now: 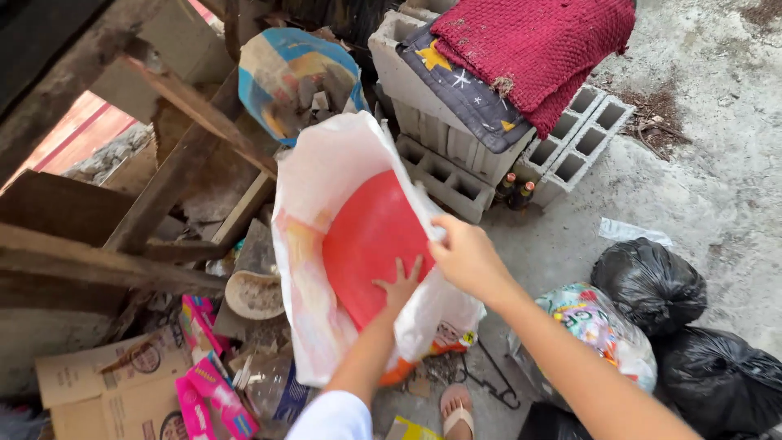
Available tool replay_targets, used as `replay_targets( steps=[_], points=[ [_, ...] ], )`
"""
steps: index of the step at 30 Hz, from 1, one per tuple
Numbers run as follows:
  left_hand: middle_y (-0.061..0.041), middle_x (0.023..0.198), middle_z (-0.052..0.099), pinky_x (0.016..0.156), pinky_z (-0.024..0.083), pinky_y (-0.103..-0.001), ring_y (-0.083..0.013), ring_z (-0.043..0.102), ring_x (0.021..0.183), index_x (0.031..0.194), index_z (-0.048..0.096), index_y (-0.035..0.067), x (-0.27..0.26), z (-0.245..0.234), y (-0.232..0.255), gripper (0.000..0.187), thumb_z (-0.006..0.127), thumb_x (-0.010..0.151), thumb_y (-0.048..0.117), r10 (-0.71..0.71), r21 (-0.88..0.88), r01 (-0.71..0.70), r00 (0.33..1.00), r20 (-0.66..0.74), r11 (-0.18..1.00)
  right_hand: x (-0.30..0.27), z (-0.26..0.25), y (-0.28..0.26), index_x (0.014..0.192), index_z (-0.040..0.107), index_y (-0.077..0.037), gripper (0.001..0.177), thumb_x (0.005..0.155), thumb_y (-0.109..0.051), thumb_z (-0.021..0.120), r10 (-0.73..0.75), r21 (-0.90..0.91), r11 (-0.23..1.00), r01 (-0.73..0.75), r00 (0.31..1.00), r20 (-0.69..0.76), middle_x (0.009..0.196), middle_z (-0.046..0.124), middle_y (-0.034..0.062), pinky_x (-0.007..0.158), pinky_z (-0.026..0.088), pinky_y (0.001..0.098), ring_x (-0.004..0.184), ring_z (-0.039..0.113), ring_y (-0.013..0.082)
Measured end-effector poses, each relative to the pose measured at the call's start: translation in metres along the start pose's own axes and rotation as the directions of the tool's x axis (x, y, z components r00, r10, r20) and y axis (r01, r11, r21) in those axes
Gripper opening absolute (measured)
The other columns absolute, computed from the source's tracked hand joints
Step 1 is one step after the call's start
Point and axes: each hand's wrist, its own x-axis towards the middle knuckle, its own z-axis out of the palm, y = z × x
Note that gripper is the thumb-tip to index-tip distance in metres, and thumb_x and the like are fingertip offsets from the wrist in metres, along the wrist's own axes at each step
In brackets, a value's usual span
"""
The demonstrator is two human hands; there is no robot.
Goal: Sorting through various trash items, cardboard boxes, and plastic bottles.
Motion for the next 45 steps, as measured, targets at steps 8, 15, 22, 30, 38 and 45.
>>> replay_targets(
  steps=[8, 15, 22, 30, 38, 45],
  points=[
    [-0.010, 0.147, 0.052, 0.111, 0.042, -0.053, -0.0307, 0.050, 0.134, 0.153, 0.046, 0.009, -0.123, -0.144, -0.079, 0.081, 0.038, 0.099, 0.069, 0.015, -0.862, 0.258, 0.956, 0.293, 0.437, -0.076, -0.029, -0.161, 0.121, 0.065, -0.016, 0.040, 0.084, -0.031, 0.070, -0.227, -0.672, 0.516, 0.531, 0.842, 0.490, 0.124, 0.061, 0.0126, 0.089, 0.055, 0.0505, 0.119, 0.060, 0.0352],
    [-0.009, 0.121, 0.072, 0.080, 0.056, -0.045, -0.0241, 0.067, 0.106, 0.126, 0.067, 0.008, -0.345, -0.148, -0.040, 0.057, 0.063, 0.089, 0.052, -0.152, -0.836, 0.003, 0.984, -0.096, 0.549, -0.191, -0.061, -0.182, 0.117, 0.070, -0.016, 0.030, 0.088, -0.019, 0.062, -0.215, -0.633, 0.154, 0.759, 0.651, 0.728, 0.123, 0.066, 0.0147, 0.087, 0.056, 0.0523, 0.114, 0.066, 0.0361],
    [-0.008, 0.073, 0.072, 0.055, 0.052, -0.037, -0.0205, 0.065, 0.058, 0.097, 0.074, 0.006, -0.555, -0.049, 0.109, 0.023, 0.068, 0.094, 0.028, -0.659, -0.955, -0.173, 0.693, -0.291, 0.239, -0.330, -0.050, -0.128, 0.111, 0.075, -0.022, 0.030, 0.084, -0.020, 0.062, -0.263, -0.388, 0.111, 0.915, 0.404, 0.876, 0.108, 0.074, 0.0109, 0.084, 0.057, 0.0500, 0.103, 0.071, 0.0340],
    [-0.010, 0.066, 0.067, 0.060, 0.051, -0.040, -0.0254, 0.068, 0.063, 0.078, 0.072, 0.006, -0.723, 0.107, 0.203, 0.042, 0.074, 0.090, 0.046, -0.920, -0.885, 0.338, 0.334, -0.204, 0.319, -0.395, 0.055, -0.001, 0.109, 0.078, -0.024, 0.025, 0.089, -0.027, 0.063, -0.160, -0.328, 0.162, 0.931, 0.353, 0.922, 0.111, 0.075, 0.0093, 0.088, 0.058, 0.0490, 0.105, 0.071, 0.0332],
    [-0.009, 0.089, 0.076, 0.075, 0.057, -0.043, -0.0305, 0.073, 0.085, 0.094, 0.075, 0.015, -0.776, 0.355, 0.247, 0.021, 0.072, 0.084, 0.033, -0.947, -0.870, 0.488, 0.307, 0.099, 0.067, -0.501, 0.191, 0.180, 0.124, 0.072, -0.013, 0.040, 0.088, -0.030, 0.070, 0.122, -0.217, 0.473, 0.854, 0.181, 0.976, 0.114, 0.074, 0.0190, 0.083, 0.063, 0.0461, 0.083, 0.078, 0.0355],
    [-0.016, 0.109, 0.070, 0.091, 0.054, -0.048, -0.0355, 0.067, 0.106, 0.100, 0.073, 0.014, -0.769, 0.629, 0.338, 0.017, 0.067, 0.087, 0.023, -0.932, -0.776, 0.601, 0.138, 0.336, -0.191, -0.575, 0.304, 0.443, 0.127, 0.066, -0.008, 0.055, 0.082, -0.036, 0.077, 0.090, -0.201, 0.410, 0.890, 0.180, 0.980, 0.119, 0.071, 0.0232, 0.096, 0.056, 0.0474, 0.110, 0.069, 0.0387]
  ],
)
